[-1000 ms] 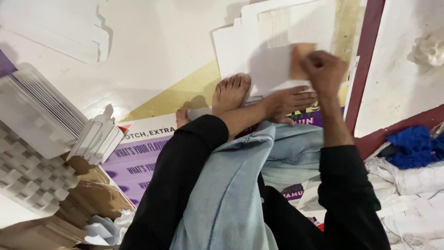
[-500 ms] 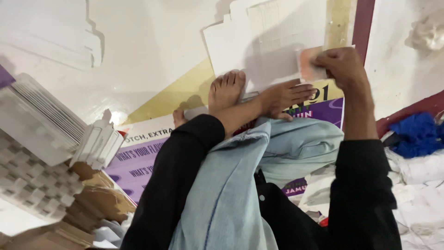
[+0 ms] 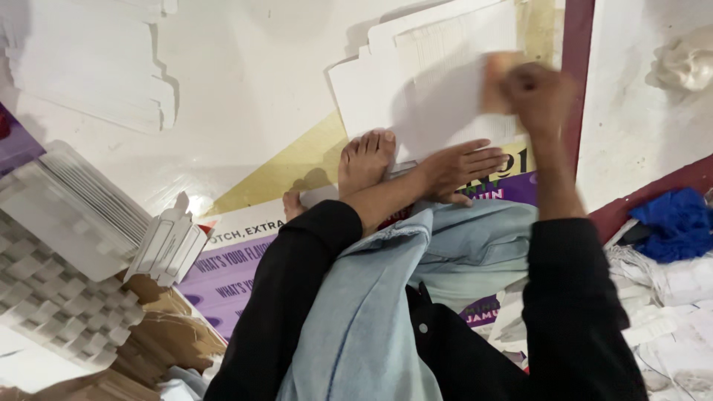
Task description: The person folds paper box templates into shape by hand, applying pressure with their palms and fingers to crease the cardboard along pre-scored lines and stacking the finished boxes.
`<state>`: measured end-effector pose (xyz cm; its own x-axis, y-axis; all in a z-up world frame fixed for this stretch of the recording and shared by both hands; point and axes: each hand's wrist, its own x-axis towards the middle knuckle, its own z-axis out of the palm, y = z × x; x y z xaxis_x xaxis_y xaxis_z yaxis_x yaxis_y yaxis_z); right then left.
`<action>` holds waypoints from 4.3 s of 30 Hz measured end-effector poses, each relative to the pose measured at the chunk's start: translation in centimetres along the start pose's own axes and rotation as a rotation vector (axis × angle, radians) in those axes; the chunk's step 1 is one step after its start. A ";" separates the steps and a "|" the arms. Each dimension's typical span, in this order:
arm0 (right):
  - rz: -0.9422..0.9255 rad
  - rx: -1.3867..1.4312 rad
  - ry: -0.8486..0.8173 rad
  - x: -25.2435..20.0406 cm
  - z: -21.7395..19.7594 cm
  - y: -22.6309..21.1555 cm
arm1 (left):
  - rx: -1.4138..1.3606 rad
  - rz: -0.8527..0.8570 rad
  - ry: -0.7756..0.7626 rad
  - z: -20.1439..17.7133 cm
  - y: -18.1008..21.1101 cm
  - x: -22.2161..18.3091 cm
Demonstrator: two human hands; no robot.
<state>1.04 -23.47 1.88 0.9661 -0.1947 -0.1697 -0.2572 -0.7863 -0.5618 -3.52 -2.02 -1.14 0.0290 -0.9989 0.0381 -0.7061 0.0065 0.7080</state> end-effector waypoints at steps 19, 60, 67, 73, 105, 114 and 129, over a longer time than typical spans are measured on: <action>0.822 1.103 0.413 -15.2 7.7 -9.5 | -0.001 0.262 0.174 13.4 0.5 -4.6; -0.007 0.033 -0.163 -7.2 2.9 -11.7 | -0.255 0.071 0.134 5.9 -0.3 -3.3; 0.117 0.056 -0.111 -6.4 1.4 -3.7 | -0.135 0.207 0.264 3.7 0.3 -3.3; 0.244 0.038 -0.077 -5.4 -1.4 2.2 | -0.128 0.208 0.189 4.5 -0.3 -3.1; 0.110 0.016 -0.017 -5.4 -2.6 1.9 | -0.176 0.168 0.183 3.8 0.0 -3.2; 0.088 0.048 0.320 -9.9 -11.3 7.0 | -0.182 0.236 0.292 4.4 -0.5 -3.0; 0.132 -0.815 0.142 -23.1 -12.1 4.8 | 0.018 0.140 0.148 2.8 0.7 -2.9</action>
<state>-22.23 -29.82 12.90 0.9373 -0.3435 -0.0590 -0.3226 -0.9191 0.2263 -6.13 0.79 -2.72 0.0318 -0.9704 0.2395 -0.7229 0.1432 0.6760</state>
